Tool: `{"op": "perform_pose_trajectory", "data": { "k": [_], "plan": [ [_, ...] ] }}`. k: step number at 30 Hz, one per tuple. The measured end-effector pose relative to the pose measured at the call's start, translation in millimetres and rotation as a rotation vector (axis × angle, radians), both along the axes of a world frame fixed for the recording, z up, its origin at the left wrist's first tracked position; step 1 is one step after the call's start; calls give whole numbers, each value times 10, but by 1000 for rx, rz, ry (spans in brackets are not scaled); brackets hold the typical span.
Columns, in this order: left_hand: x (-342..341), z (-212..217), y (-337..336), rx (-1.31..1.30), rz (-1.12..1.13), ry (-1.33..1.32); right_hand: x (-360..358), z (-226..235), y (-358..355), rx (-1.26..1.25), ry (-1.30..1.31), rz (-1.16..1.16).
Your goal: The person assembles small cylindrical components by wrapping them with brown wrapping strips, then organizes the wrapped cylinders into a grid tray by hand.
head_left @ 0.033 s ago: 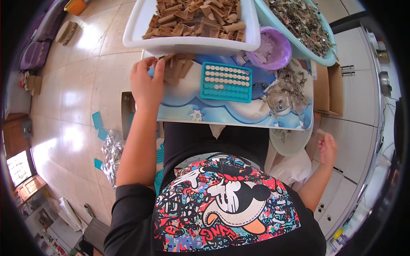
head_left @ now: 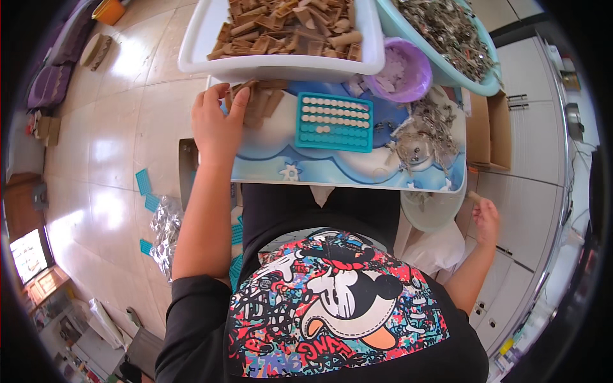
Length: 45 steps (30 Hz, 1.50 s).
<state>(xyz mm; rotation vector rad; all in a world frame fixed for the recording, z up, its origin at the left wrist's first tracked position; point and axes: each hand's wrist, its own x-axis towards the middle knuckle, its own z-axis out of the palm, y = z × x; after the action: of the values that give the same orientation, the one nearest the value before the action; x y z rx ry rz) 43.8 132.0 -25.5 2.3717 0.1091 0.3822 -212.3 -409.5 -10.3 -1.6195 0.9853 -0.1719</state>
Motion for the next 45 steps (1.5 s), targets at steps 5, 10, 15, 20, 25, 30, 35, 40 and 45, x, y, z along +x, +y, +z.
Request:
{"op": "perform_pose_trajectory", "data": {
  "k": [5,10,15,20,25,30,35,40,45],
  "plan": [
    [141,-31,-34,32,-117,74,-63,-633,-256,-120,413,90],
    [102,24,-18,-21,-119,-10,80,-919,-177,-407,489,20],
    [-252,534,3,-294,-388,133,577,-517,417,-656,-161,76],
    [-644,744,-193,-301,-1218,426,1108,184,1748,-915,-327,722],
    [-941,643,-494,-387,-1379,724,1462,103,2221,-1112,-242,833],
    [-1050,491,-500,-492,-1377,861,1615,69,2154,-980,-170,865],
    [-1144,436,-455,-702,-1253,982,1637,366,1814,-296,-374,454],
    [-1140,339,-481,-1024,-941,1119,1643,522,1524,-46,-678,274],
    [-1078,393,-540,-1193,-738,1162,1732,410,1491,-312,-442,190]
  ]
}}
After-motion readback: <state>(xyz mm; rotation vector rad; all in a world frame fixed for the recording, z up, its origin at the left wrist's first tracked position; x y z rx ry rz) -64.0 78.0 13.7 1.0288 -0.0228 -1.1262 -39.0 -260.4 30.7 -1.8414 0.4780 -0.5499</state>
